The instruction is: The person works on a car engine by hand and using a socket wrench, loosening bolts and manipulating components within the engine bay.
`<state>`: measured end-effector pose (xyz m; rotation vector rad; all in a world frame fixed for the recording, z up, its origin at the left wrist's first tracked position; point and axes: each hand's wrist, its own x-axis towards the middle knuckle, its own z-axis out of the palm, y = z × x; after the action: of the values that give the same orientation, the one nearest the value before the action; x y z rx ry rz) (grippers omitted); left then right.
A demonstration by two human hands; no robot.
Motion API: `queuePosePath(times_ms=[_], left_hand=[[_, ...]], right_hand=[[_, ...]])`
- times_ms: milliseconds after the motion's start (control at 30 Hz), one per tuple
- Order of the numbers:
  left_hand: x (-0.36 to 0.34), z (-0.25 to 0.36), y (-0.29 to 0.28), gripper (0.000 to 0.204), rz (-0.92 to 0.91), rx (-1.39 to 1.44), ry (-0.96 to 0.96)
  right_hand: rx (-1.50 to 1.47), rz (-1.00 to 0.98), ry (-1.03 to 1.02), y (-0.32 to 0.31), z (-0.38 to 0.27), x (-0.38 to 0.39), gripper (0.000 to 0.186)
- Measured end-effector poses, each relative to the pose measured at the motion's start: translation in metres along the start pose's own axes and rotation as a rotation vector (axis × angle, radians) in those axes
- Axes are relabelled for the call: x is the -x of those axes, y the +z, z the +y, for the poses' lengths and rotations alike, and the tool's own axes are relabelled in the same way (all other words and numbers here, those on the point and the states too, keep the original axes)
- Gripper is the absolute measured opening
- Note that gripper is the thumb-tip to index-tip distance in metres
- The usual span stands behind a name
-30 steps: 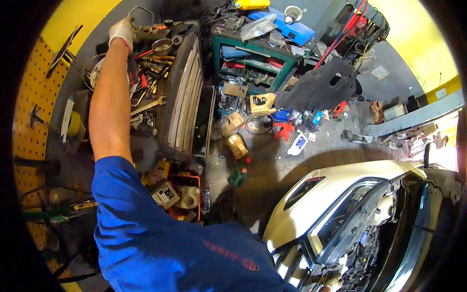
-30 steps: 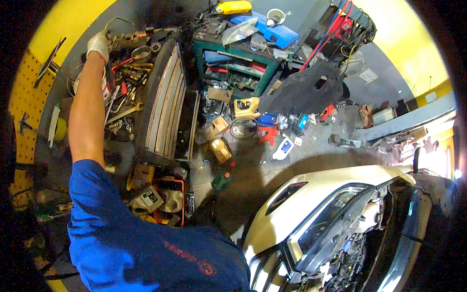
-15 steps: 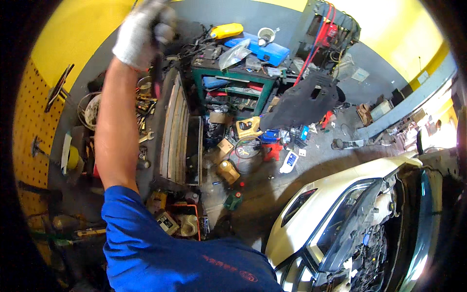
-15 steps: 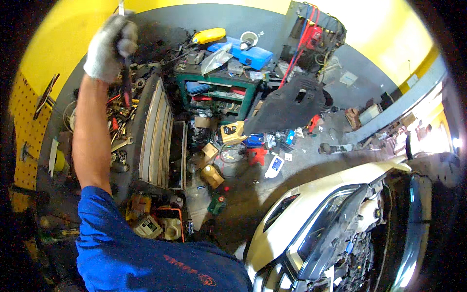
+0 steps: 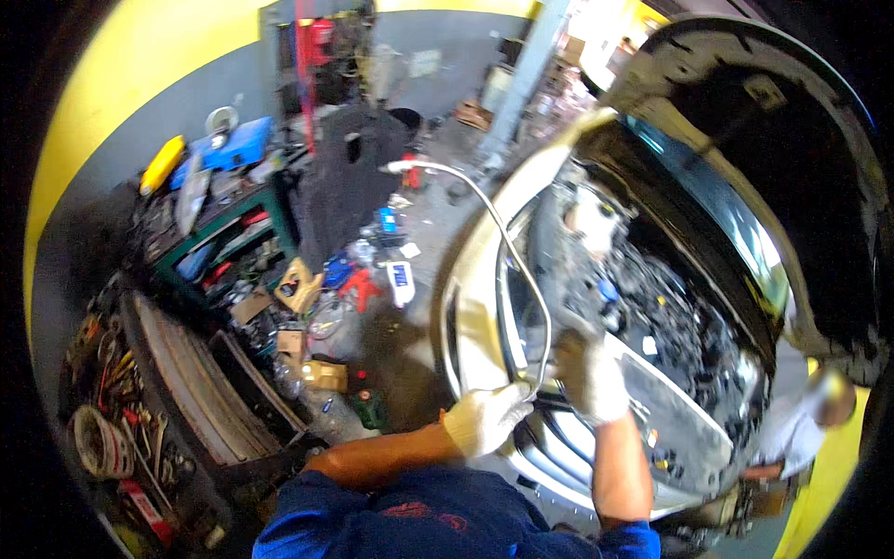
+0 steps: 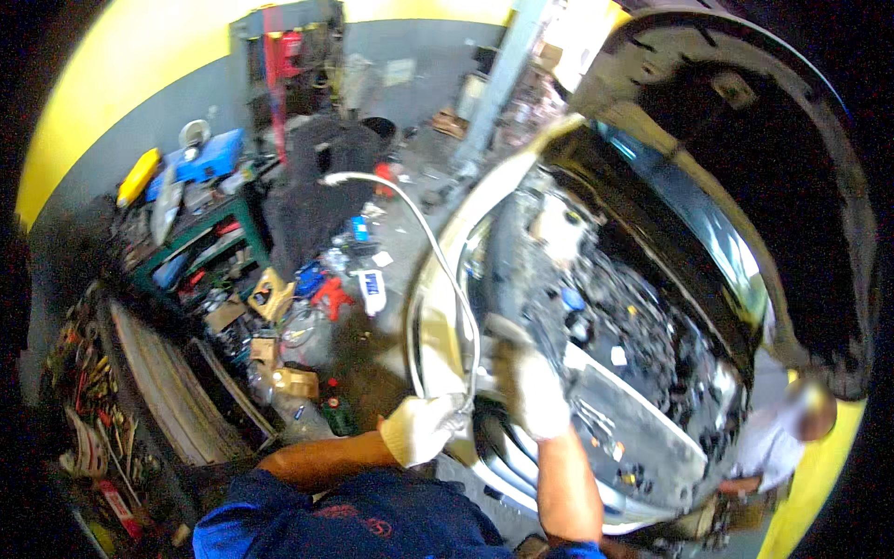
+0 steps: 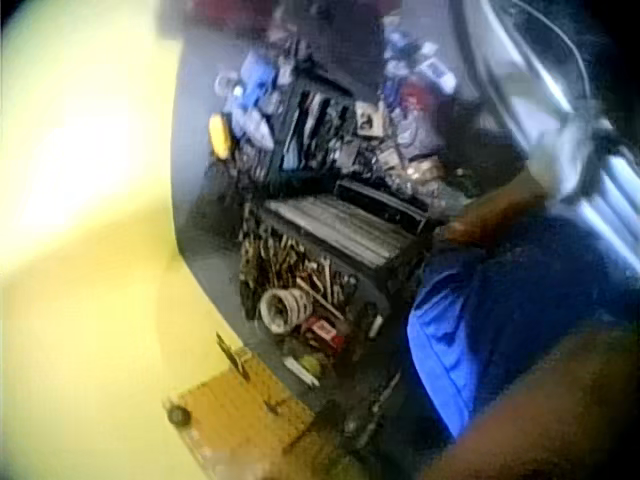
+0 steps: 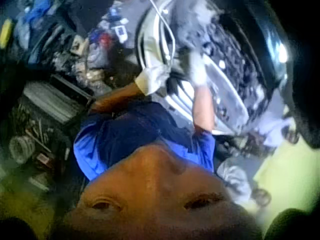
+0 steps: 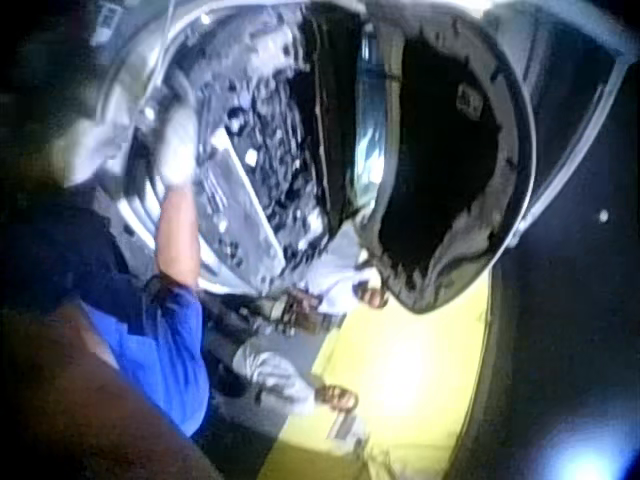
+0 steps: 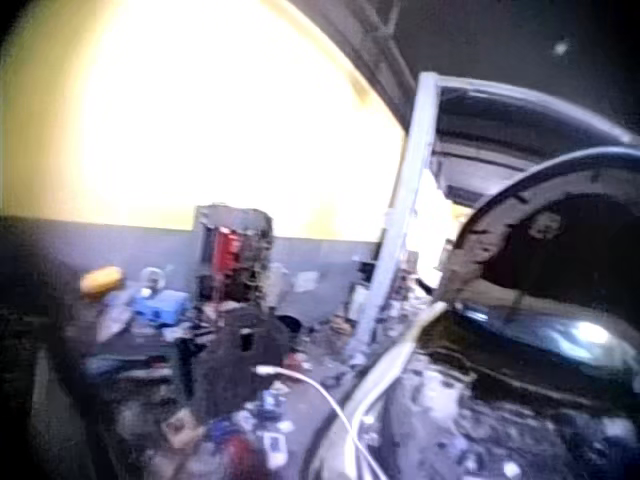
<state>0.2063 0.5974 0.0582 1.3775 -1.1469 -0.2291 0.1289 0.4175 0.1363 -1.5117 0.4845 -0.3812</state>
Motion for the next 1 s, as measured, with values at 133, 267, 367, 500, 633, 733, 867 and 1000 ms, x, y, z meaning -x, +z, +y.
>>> queuePosePath(times_ms=[133, 267, 367, 500, 633, 733, 867, 1000], left_hand=[[0.033, -0.040, 0.065, 0.025, -0.347, -0.233, -0.169], [0.045, -0.044, 0.041, 0.029, -0.542, -0.249, -0.254], [0.042, -0.049, -0.010, 0.047, -0.143, -0.046, -0.477], [0.019, 0.013, -0.085, 0.052, 0.414, 0.487, -0.312], [0.022, 0.051, -0.112, 0.034, 0.546, 0.496, -0.038], [0.037, 0.060, -0.117, 0.021, 0.633, 0.351, -0.110], [0.112, 0.042, -0.155, 0.021, 0.670, 0.227, 0.086], [0.200, 0.051, -0.208, 0.019, 1.800, 0.232, -0.351]], right_hand=[[0.015, 0.265, -0.028, 0.018, 0.000, 0.000, 0.031], [-0.284, 0.322, 0.030, 0.003, 0.033, 0.035, 0.019], [-0.363, 0.200, 0.015, 0.004, 0.045, 0.056, 0.020], [-0.349, 0.074, 0.031, 0.011, 0.058, 0.069, 0.022], [-0.385, -0.014, 0.052, 0.034, 0.067, 0.076, 0.021], [-0.431, -0.234, 0.082, 0.048, 0.090, 0.067, 0.022], [-0.355, -0.395, 0.225, 0.079, 0.100, 0.072, 0.021], [-0.371, -0.482, 0.283, 0.076, 0.108, 0.064, 0.023]])
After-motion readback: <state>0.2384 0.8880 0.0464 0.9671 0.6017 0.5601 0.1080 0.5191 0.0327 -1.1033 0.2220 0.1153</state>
